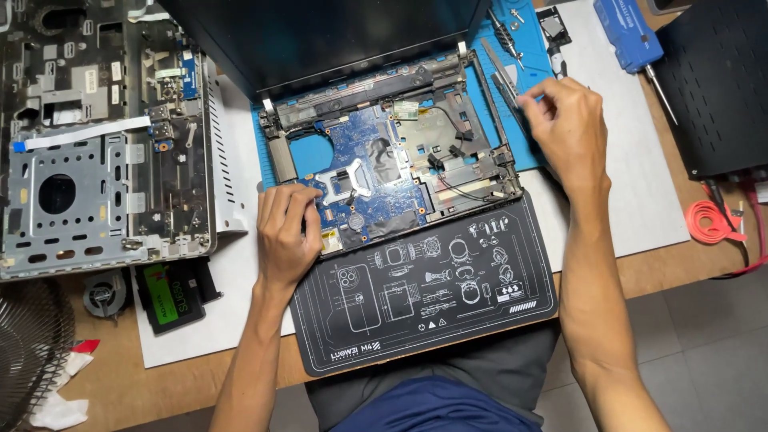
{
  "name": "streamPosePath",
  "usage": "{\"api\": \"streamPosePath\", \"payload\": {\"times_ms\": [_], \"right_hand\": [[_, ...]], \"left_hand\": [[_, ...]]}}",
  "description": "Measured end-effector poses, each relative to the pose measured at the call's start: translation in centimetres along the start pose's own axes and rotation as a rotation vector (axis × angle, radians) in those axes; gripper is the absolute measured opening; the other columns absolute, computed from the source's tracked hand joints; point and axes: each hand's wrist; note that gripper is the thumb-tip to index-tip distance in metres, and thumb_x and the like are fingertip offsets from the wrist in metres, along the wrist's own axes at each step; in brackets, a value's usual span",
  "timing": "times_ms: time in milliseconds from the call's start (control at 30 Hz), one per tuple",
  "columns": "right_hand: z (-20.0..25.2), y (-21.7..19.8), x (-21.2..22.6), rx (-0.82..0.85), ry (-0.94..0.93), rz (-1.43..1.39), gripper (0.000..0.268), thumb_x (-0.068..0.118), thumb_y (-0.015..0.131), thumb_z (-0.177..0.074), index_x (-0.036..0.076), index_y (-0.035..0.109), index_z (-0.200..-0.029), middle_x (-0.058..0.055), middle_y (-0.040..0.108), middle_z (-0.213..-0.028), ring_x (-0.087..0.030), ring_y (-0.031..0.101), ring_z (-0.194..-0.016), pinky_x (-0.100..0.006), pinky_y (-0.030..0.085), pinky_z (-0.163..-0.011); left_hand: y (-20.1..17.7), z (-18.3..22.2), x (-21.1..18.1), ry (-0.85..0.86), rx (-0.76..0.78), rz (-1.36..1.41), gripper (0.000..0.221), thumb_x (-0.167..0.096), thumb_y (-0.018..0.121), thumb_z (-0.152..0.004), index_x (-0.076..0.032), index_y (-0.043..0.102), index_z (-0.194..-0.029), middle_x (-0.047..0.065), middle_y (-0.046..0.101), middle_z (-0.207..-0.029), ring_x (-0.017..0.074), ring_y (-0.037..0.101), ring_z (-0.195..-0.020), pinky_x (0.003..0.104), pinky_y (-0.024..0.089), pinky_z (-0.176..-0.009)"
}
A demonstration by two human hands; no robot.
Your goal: Reconnecting internal motherboard ribbon cables and reassembling the laptop chassis.
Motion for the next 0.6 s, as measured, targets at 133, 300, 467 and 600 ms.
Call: {"api": "streamPosePath", "payload": {"times_ms": [133,300,467,600], "right_hand": [[0.3,1.5,0.3,0.130,0.027,0.151,0.031,0.021,0.087,-0.096,0.004,0.081,-0.120,-0.014,0.061,-0.091,-0.027,0.059,-0.073,-0.043,0.055,-0.055],[0.4,2.4,2.1,0.085,0.126,0.148,0.029,0.014,0.084,-0.095,-0.003,0.077,-0.117,-0.022,0.067,-0.108,-0.037,0.070,-0.085,-0.047,0.064,-0.064],[0.6,3.0,1.7,0.062,0.172,0.137,0.014,0.010,0.079,-0.099,-0.002,0.074,-0.102,-0.023,0.064,-0.108,-0.037,0.069,-0.082,-0.049,0.062,-0.062],[0.5,2.7,0.7,-0.061,0.156,0.096,0.008,0.006,0.075,-0.095,0.001,0.071,-0.100,-0.017,0.062,-0.100,-0.025,0.064,-0.080,-0.040,0.057,-0.063]], "left_hand": [[0.1,0.1,0.2,-0.014,0.001,0.008,0.019,0.013,0.058,-0.089,0.002,0.066,-0.101,0.014,0.066,-0.095,0.0276,0.058,-0.087,0.038,0.041,-0.073],[-0.1,-0.2,0.2,-0.012,-0.010,0.004,0.019,0.014,0.056,-0.090,0.002,0.066,-0.100,0.014,0.065,-0.094,0.0272,0.056,-0.085,0.038,0.038,-0.073],[0.1,0.0,0.3,-0.025,-0.006,0.001,0.018,0.014,0.057,-0.090,0.002,0.066,-0.101,0.014,0.066,-0.095,0.0272,0.056,-0.086,0.038,0.039,-0.074],[0.2,0.2,0.5,-0.036,0.000,0.008,0.018,0.013,0.057,-0.090,0.002,0.065,-0.101,0.014,0.066,-0.094,0.0269,0.056,-0.086,0.038,0.039,-0.075]]}}
Point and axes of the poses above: each hand's wrist, its own z-axis away from the middle knuckle, its own y-axis out of the palm, x = y × z
